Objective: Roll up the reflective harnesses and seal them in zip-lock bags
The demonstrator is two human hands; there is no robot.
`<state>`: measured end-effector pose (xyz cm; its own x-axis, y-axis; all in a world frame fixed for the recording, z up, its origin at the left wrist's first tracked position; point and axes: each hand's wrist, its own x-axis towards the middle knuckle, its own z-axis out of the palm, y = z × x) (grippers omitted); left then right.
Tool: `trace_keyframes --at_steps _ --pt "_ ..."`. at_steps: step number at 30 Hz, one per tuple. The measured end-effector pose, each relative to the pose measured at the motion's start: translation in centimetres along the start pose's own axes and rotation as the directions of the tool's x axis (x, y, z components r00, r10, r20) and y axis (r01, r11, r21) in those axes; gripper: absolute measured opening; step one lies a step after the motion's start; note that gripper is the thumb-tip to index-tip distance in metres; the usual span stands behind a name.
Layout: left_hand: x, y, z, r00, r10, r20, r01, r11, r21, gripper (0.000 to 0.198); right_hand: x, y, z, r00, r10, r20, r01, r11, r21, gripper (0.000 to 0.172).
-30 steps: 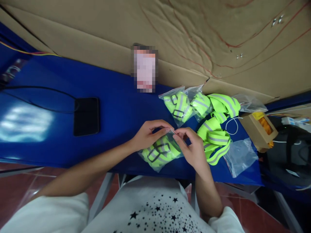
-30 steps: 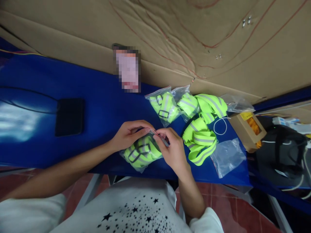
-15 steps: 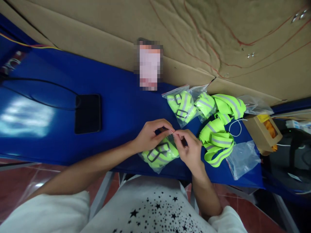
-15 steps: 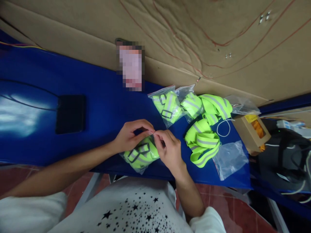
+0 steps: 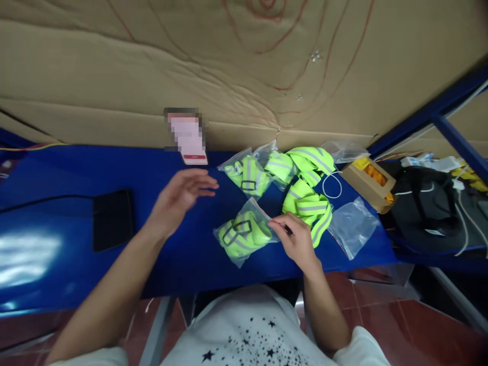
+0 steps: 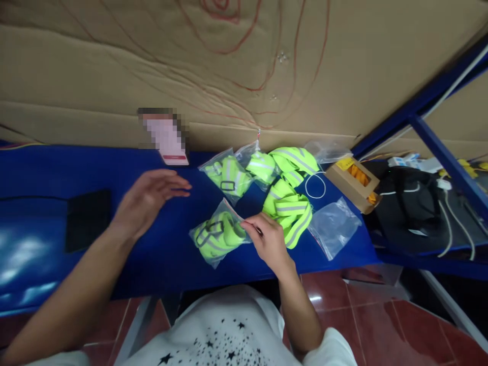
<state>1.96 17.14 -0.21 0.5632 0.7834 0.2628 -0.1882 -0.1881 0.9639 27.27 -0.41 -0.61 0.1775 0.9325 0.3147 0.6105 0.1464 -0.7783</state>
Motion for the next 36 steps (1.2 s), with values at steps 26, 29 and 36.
trace_keyframes --at_steps 26,29,36 --pt "-2.1 -0.8 16.7 0.97 0.218 -0.111 -0.04 0.592 0.805 0.055 -5.2 7.4 -7.5 0.996 -0.037 -0.077 0.005 0.926 -0.377 0.036" --pt "-5.5 -0.5 17.9 0.988 0.002 -0.157 0.099 0.771 0.629 0.032 -6.7 6.3 -5.7 0.947 0.026 -0.32 -0.106 0.966 -0.236 0.024" --pt "-7.0 -0.1 14.0 0.865 -0.501 0.034 0.499 0.865 0.061 0.053 -10.5 -0.1 1.7 1.0 -0.002 0.031 0.007 0.985 -0.172 0.056"
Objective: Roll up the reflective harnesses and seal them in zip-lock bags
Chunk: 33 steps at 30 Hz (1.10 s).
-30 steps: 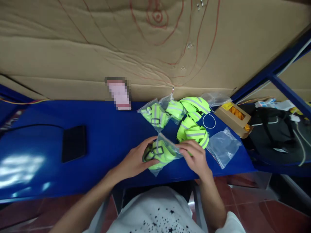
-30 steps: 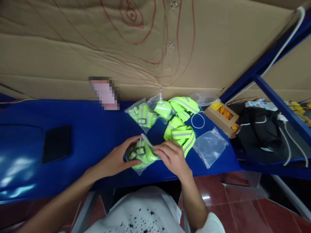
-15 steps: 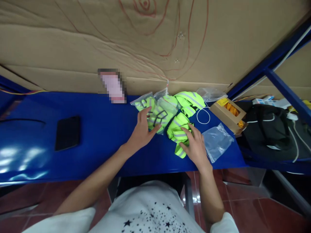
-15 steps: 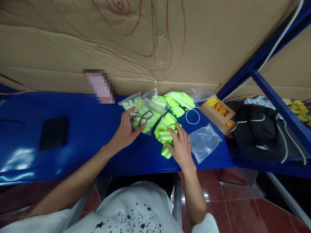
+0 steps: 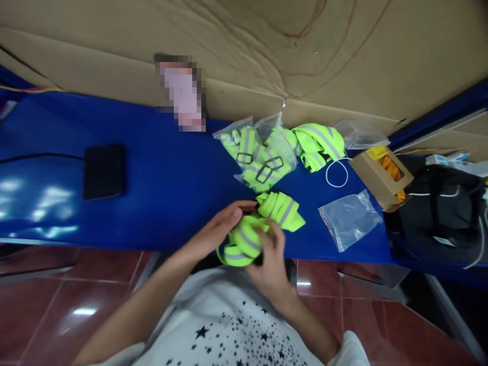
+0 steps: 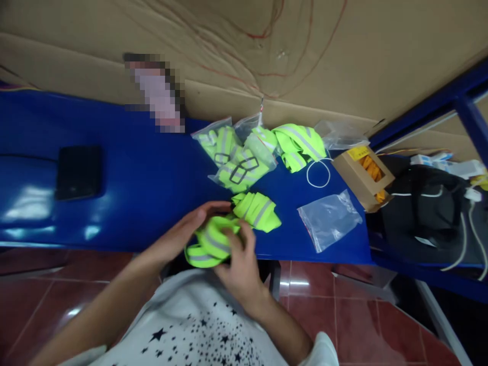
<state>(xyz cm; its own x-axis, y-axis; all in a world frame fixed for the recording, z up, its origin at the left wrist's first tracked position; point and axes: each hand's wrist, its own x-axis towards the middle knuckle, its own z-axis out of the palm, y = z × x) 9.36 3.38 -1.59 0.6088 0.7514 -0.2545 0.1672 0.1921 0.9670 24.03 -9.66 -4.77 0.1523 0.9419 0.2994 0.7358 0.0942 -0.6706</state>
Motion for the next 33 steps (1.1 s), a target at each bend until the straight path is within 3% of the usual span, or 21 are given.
trace_keyframes --at_steps 1,3,5,6,8,9,11,13,16,20,24,28,30,33 --pt "0.0 0.5 -1.0 0.999 -0.006 0.044 0.005 1.0 0.017 0.052 0.1 -0.9 0.2 0.984 -0.082 0.157 0.085 0.996 -0.016 0.064" --pt "-0.2 1.7 -2.6 0.999 0.049 -0.002 -0.048 0.992 0.116 0.05 0.7 -2.1 0.0 0.881 -0.242 0.406 0.263 0.965 0.004 0.07" --pt "-0.9 2.8 -3.1 0.965 0.213 -0.151 -0.147 0.921 0.361 0.042 1.7 -2.6 -0.8 0.785 -0.367 0.499 0.38 0.921 0.079 0.061" --pt "-1.3 3.2 -2.9 0.926 0.312 -0.211 -0.167 0.842 0.513 0.038 2.1 -2.6 -1.1 0.779 -0.404 0.48 0.4 0.909 0.117 0.058" --pt "-2.4 3.3 -1.9 0.858 0.461 -0.228 -0.146 0.643 0.752 0.035 2.6 -2.3 -1.6 0.844 -0.413 0.341 0.386 0.911 0.148 0.056" --pt "-2.8 2.9 -1.3 0.854 0.487 -0.186 -0.15 0.57 0.808 0.038 2.6 -2.1 -1.7 0.887 -0.391 0.247 0.366 0.92 0.141 0.053" --pt "-3.4 1.5 0.0 0.89 0.448 -0.078 -0.187 0.516 0.836 0.048 2.5 -1.7 -1.5 0.938 -0.329 0.112 0.322 0.943 0.078 0.042" --pt "-3.4 -0.6 0.9 0.911 0.408 -0.061 -0.164 0.493 0.854 0.053 2.4 -1.6 -1.2 0.958 -0.264 0.11 0.268 0.963 -0.025 0.034" --pt "-3.1 -3.6 1.5 0.915 0.402 -0.037 -0.134 0.388 0.912 0.054 3.1 -1.8 -1.1 0.979 -0.126 0.163 0.153 0.974 -0.167 0.028" --pt "-3.3 -5.2 1.4 0.917 0.391 0.076 -0.214 0.322 0.922 0.055 5.0 -1.6 -2.2 0.993 0.051 0.102 -0.002 0.902 -0.432 0.035" --pt "-3.6 -5.1 -0.9 0.909 0.379 0.174 -0.303 0.314 0.9 0.053 6.8 1.1 -4.6 0.986 0.161 0.052 -0.093 0.773 -0.628 0.045" --pt "-4.2 -3.4 -4.0 0.891 0.364 0.27 -0.37 0.241 0.897 0.055 7.2 2.2 -5.6 0.979 0.189 -0.076 -0.196 0.771 -0.606 0.047" --pt "-4.3 -2.1 -4.1 0.888 0.377 0.264 -0.365 0.225 0.903 0.059 7.0 1.5 -4.7 0.988 0.143 -0.05 -0.145 0.8 -0.581 0.053" --pt "-3.6 -1.0 -1.8 0.898 0.399 0.186 -0.312 0.28 0.908 0.061 7.1 0.5 -2.7 0.99 0.118 0.082 -0.051 0.823 -0.566 0.062"
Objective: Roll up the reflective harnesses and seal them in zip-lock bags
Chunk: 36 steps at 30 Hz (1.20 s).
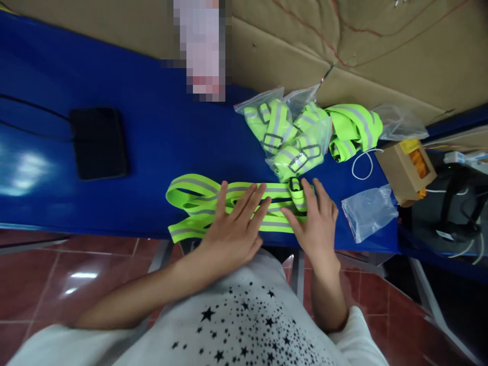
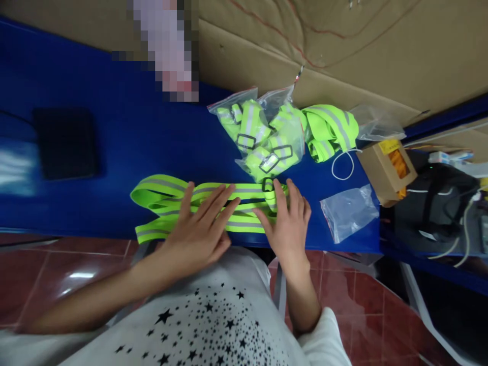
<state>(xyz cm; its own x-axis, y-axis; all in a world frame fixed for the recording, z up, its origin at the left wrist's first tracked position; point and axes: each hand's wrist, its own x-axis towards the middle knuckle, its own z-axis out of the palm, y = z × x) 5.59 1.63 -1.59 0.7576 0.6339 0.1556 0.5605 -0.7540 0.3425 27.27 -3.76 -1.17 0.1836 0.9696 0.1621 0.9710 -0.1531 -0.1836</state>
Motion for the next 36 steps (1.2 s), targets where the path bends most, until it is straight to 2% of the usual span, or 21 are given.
trace_keyframes --at_steps 1,3,6,8,9,11,13,14,15,16,17,18,19,21,24,26,28,30,32,34,36 --pt "0.5 0.8 0.6 0.999 -0.036 -0.009 0.036 0.999 -0.017 0.061 0.1 -0.2 0.4 1.0 0.008 0.017 -0.008 1.0 0.023 0.061" --pt "1.3 1.8 2.4 0.996 -0.085 0.003 0.085 0.995 -0.043 0.068 0.4 0.2 0.9 0.995 0.098 -0.012 -0.096 0.987 0.126 0.052" --pt "1.3 1.2 4.2 0.997 -0.078 0.023 0.079 0.995 -0.056 0.071 0.6 2.7 0.9 0.962 0.271 -0.03 -0.242 0.899 0.365 0.044" --pt "0.7 0.2 4.1 0.996 -0.087 0.023 0.088 0.995 -0.042 0.065 0.7 4.5 0.4 0.949 0.315 -0.008 -0.277 0.847 0.453 0.052" --pt "0.4 -0.2 3.7 0.994 -0.109 0.014 0.11 0.994 -0.03 0.064 0.7 5.0 0.1 0.948 0.317 -0.025 -0.273 0.854 0.443 0.059" --pt "0.1 -0.4 2.6 0.985 -0.17 -0.012 0.17 0.985 -0.004 0.065 0.5 5.0 -0.7 0.932 0.326 -0.16 -0.255 0.901 0.352 0.069" --pt "0.2 0.2 1.9 0.98 -0.197 -0.034 0.197 0.98 0.004 0.07 -0.1 3.3 -1.6 0.885 0.32 -0.339 -0.23 0.933 0.278 0.058" --pt "0.5 0.6 1.8 0.982 -0.184 -0.039 0.184 0.983 -0.001 0.072 -0.5 1.9 -1.9 0.871 0.313 -0.38 -0.199 0.93 0.31 0.05" --pt "0.8 1.0 2.1 0.988 -0.152 -0.041 0.151 0.988 -0.013 0.073 -0.9 0.3 -2.0 0.898 0.261 -0.355 -0.128 0.926 0.355 0.047" --pt "1.2 1.3 2.5 0.993 -0.112 -0.041 0.111 0.993 -0.031 0.073 -1.3 -1.3 -2.0 0.949 0.142 -0.281 -0.018 0.915 0.402 0.047" --pt "1.5 1.5 3.1 0.996 -0.075 -0.044 0.073 0.996 -0.05 0.073 -1.6 -2.8 -1.6 0.99 0.005 -0.143 0.062 0.886 0.459 0.051" --pt "1.8 1.6 3.8 0.998 -0.044 -0.041 0.041 0.997 -0.066 0.074 -1.8 -3.9 -1.1 0.991 -0.133 -0.008 0.12 0.859 0.498 0.056" --pt "2.1 1.5 4.5 0.999 -0.03 -0.029 0.028 0.997 -0.077 0.075 -1.9 -4.7 -0.4 0.969 -0.222 0.112 0.138 0.855 0.5 0.062" --pt "2.5 1.3 5.5 0.999 -0.032 0.007 0.033 0.996 -0.086 0.074 -1.9 -5.1 1.1 0.95 -0.213 0.226 0.111 0.912 0.396 0.067" --pt "2.8 1.0 5.7 0.997 -0.05 0.055 0.054 0.995 -0.081 0.069 -1.8 -3.3 2.2 0.978 -0.052 0.2 0.019 0.987 0.16 0.06" --pt "2.9 1.0 5.4 0.996 -0.058 0.06 0.063 0.995 -0.075 0.066 -1.7 -1.2 2.0 0.995 0.044 0.089 -0.047 0.998 0.03 0.054" --pt "2.9 0.8 4.9 0.995 -0.076 0.063 0.08 0.995 -0.064 0.065 -1.6 1.4 1.5 0.987 0.152 -0.054 -0.155 0.987 -0.052 0.051" --pt "2.7 0.5 4.6 0.994 -0.096 0.056 0.099 0.994 -0.052 0.065 -1.7 4.0 1.3 0.955 0.259 -0.145 -0.27 0.961 -0.059 0.053" --pt "2.3 0.0 4.3 0.992 -0.113 0.056 0.115 0.993 -0.04 0.066 -2.0 6.0 1.4 0.938 0.315 -0.146 -0.32 0.947 -0.01 0.061" --pt "1.8 -0.5 4.0 0.99 -0.132 0.053 0.134 0.99 -0.033 0.066 -2.3 6.9 1.7 0.941 0.317 -0.12 -0.314 0.948 0.042 0.066" --pt "1.3 -0.7 3.6 0.987 -0.155 0.041 0.156 0.987 -0.025 0.064 -2.5 6.7 2.0 0.946 0.301 -0.116 -0.296 0.953 0.063 0.064"
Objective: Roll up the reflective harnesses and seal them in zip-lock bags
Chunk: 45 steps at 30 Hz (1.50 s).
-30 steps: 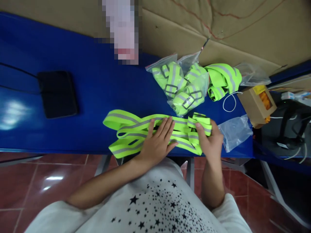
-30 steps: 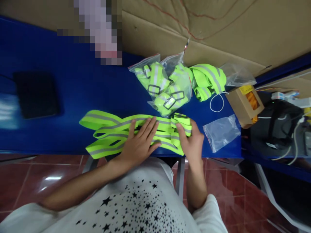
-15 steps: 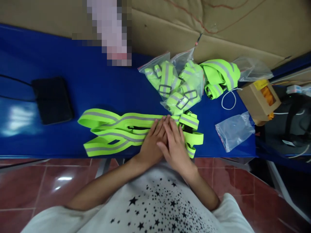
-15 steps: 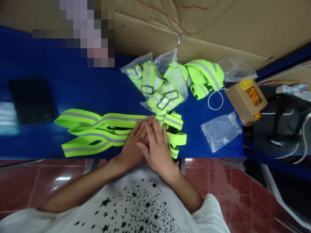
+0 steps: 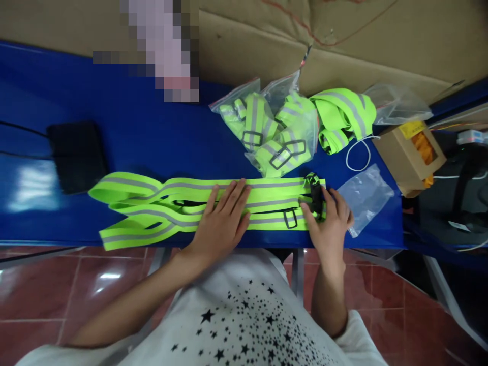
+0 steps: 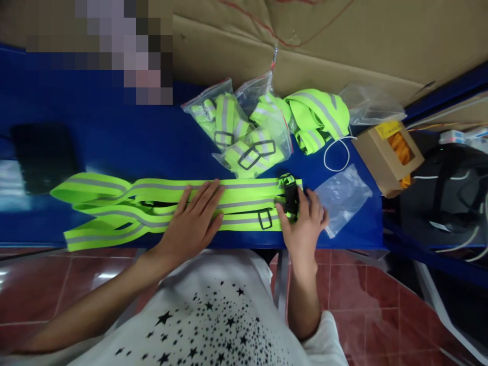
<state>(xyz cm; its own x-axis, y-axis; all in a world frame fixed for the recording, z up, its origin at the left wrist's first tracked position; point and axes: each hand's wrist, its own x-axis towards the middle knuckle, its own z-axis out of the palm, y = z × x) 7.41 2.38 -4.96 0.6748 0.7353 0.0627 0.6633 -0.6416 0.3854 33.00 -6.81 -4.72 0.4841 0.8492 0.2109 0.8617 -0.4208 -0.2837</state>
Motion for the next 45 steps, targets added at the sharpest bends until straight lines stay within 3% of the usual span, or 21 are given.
trace_keyframes --at_steps 4,8,12,15,17,21,23,27,30,33,38,41,43,45 --pt "-0.2 0.3 -1.6 0.999 0.04 -0.016 -0.04 0.999 -0.016 0.057 -0.3 -1.3 0.3 1.0 0.02 -0.023 -0.021 0.999 -0.047 0.068" --pt "1.0 1.4 -4.7 0.969 0.249 -0.012 -0.249 0.966 -0.069 0.052 0.0 -2.0 -0.6 0.999 -0.029 0.027 0.028 0.999 0.018 0.058" --pt "3.3 2.7 -7.7 0.91 0.415 -0.026 -0.416 0.908 -0.044 0.044 0.0 -3.1 -2.9 0.969 -0.248 0.001 0.241 0.939 0.245 0.051" --pt "4.8 3.2 -9.0 0.877 0.479 -0.04 -0.481 0.875 -0.05 0.039 0.2 -4.0 -4.6 0.891 -0.453 -0.023 0.417 0.799 0.433 0.042" --pt "5.3 3.1 -9.5 0.844 0.534 -0.047 -0.535 0.839 -0.098 0.035 0.5 -4.3 -5.2 0.86 -0.507 -0.059 0.46 0.72 0.52 0.044" --pt "5.4 2.5 -9.9 0.806 0.588 -0.061 -0.587 0.785 -0.198 0.034 1.2 -4.6 -5.9 0.835 -0.536 -0.125 0.486 0.611 0.624 0.052" --pt "5.3 2.3 -9.8 0.813 0.582 -0.037 -0.579 0.799 -0.162 0.037 1.5 -4.8 -6.0 0.817 -0.571 -0.084 0.507 0.641 0.577 0.052" --pt "5.6 1.7 -8.3 0.79 0.609 0.063 -0.61 0.773 0.174 0.035 1.9 -5.8 -5.1 0.787 -0.596 0.162 0.544 0.793 0.275 0.069" --pt "5.8 1.1 -6.8 0.779 0.615 0.123 -0.615 0.71 0.343 0.032 1.9 -6.7 -3.4 0.771 -0.573 0.277 0.557 0.818 0.141 0.079" --pt "5.7 0.8 -6.1 0.778 0.611 0.147 -0.616 0.694 0.372 0.031 1.8 -7.3 -2.1 0.762 -0.573 0.302 0.56 0.817 0.135 0.068" --pt "4.7 1.3 -7.0 0.81 0.563 0.166 -0.579 0.72 0.382 0.029 2.2 -6.8 -2.2 0.727 -0.628 0.279 0.591 0.778 0.212 0.052" --pt "4.0 0.8 -7.7 0.863 0.48 0.158 -0.495 0.736 0.462 0.037 3.0 -5.2 -2.7 0.772 -0.592 0.234 0.537 0.803 0.259 0.052" --pt "3.7 -0.3 -8.4 0.91 0.392 0.137 -0.409 0.793 0.452 0.049 3.5 -3.6 -3.2 0.86 -0.486 0.156 0.431 0.854 0.291 0.053" --pt "3.5 -1.9 -9.6 0.955 0.289 0.063 -0.294 0.905 0.306 0.051 4.0 -1.4 -3.8 0.949 -0.31 0.056 0.252 0.856 0.451 0.058"
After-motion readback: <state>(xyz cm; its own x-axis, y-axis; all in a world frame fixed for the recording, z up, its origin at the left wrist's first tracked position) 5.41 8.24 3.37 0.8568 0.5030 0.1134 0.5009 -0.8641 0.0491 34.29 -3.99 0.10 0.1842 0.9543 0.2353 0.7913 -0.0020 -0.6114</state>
